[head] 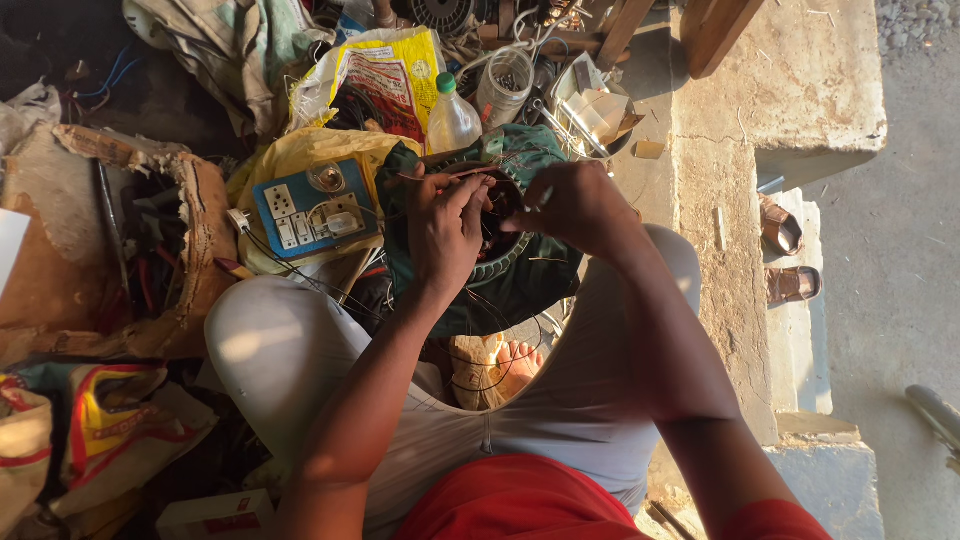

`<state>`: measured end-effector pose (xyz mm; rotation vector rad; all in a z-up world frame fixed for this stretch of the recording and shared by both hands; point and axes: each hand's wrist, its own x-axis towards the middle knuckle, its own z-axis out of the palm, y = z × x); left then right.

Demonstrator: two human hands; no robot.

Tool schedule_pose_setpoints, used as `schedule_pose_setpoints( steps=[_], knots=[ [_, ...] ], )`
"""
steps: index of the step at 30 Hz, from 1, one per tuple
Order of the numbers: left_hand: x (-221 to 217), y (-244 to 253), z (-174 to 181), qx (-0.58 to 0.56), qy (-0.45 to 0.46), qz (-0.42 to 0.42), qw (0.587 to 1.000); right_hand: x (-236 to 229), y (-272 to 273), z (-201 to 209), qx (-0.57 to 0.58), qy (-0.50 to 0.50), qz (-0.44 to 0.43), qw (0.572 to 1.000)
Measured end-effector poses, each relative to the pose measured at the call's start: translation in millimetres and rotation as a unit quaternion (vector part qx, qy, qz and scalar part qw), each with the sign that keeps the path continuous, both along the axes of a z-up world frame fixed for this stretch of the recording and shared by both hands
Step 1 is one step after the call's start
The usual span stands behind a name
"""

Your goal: The person is sitting on the floor and working on a motor, manipulating wires and components with their hands. They are adjusting and connecting wires within the motor assembly.

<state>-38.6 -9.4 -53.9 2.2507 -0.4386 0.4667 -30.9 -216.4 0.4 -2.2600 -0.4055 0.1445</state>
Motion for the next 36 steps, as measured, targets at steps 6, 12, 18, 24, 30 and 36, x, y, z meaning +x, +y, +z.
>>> schedule_pose_setpoints(
  steps=[6, 12, 18, 24, 30, 36],
  knots=[
    [-1, 2, -4, 0.000, 0.011, 0.001, 1.000, -20, 10, 20, 0.010, -0.201, 0.124, 0.972],
    [-1, 5, 2, -0.010, 0.009, -0.029, 0.999, 4, 22, 10, -0.202, -0.361, 0.025, 0.910],
    [-3, 4, 5, 0.028, -0.021, -0.023, 0.999, -6, 18, 5, -0.189, -0.228, -0.009, 0.955],
    [-6, 1, 4, 0.063, -0.071, -0.001, 0.995, 19, 23, -23, 0.167, 0.072, -0.031, 0.983],
    [2, 10, 4, 0.012, -0.023, -0.037, 0.999, 11, 33, -10, 0.097, -0.002, -0.033, 0.995],
    [2, 13, 3, -0.015, -0.017, -0.029, 0.999, -15, 24, 26, -0.071, -0.267, -0.083, 0.958]
  ],
)
